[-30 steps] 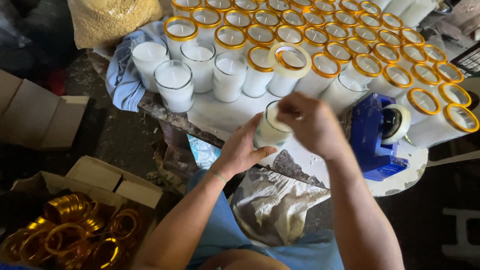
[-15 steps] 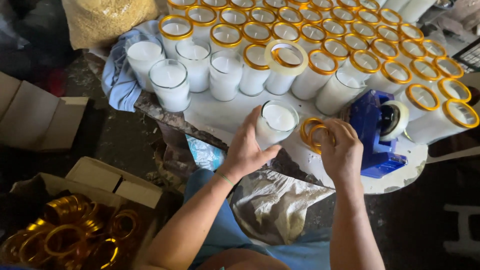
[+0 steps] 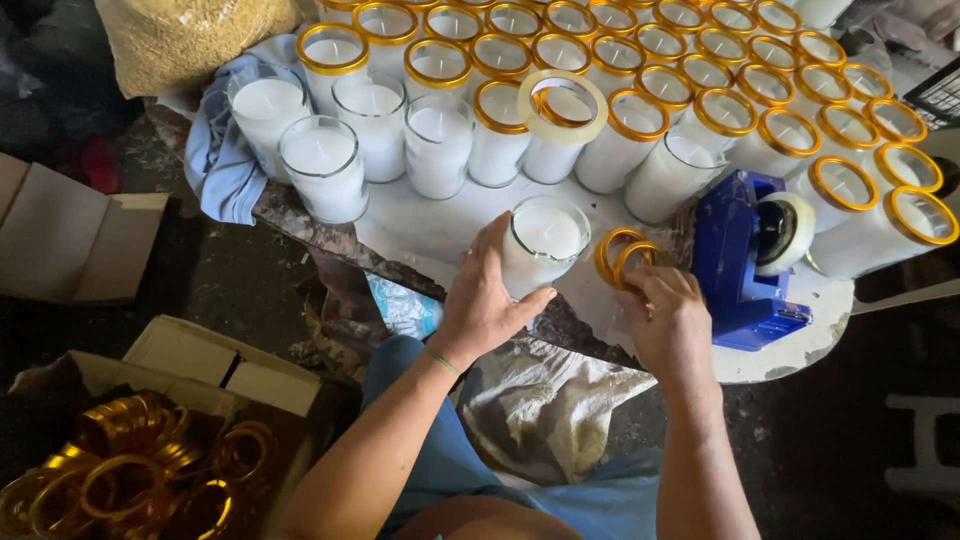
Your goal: Applying adhesive tape to decorative gold rims and attaching them to the tops of white candle jars.
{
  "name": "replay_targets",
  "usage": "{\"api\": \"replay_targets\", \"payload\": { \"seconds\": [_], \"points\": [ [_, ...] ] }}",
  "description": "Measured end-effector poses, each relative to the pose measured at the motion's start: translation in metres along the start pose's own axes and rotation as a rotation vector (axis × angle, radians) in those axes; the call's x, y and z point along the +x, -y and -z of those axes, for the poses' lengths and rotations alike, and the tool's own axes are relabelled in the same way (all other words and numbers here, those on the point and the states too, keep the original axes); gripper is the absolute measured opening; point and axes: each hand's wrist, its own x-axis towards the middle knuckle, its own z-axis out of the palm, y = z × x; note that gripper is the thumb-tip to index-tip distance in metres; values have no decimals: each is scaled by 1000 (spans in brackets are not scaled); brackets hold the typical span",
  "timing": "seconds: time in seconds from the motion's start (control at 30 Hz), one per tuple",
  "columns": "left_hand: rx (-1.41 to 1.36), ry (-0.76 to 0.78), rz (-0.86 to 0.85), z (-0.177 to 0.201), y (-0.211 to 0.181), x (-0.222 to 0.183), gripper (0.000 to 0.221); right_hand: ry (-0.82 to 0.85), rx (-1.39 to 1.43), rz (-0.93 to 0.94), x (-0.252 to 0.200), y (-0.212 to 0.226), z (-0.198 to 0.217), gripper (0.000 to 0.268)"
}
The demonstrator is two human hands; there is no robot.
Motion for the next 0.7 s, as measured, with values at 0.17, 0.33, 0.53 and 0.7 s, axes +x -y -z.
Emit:
{"api": "replay_targets", "payload": {
  "seconds": [0.17, 0.33, 0.53, 0.7],
  "points": [
    [-7, -10, -19, -3, 2, -2, 96, -50, -17, 60, -2, 2, 1, 26],
    [-53, -45, -6, -3, 3, -2, 91, -163, 6, 127, 0, 10, 2, 23],
    [-56, -14, 54, -30, 15, -5, 89, -297, -806, 13, -5, -3, -24, 15],
    [191, -34, 43, -20, 31, -13, 92, -336, 126, 148, -4, 8, 5, 28]
  ]
}}
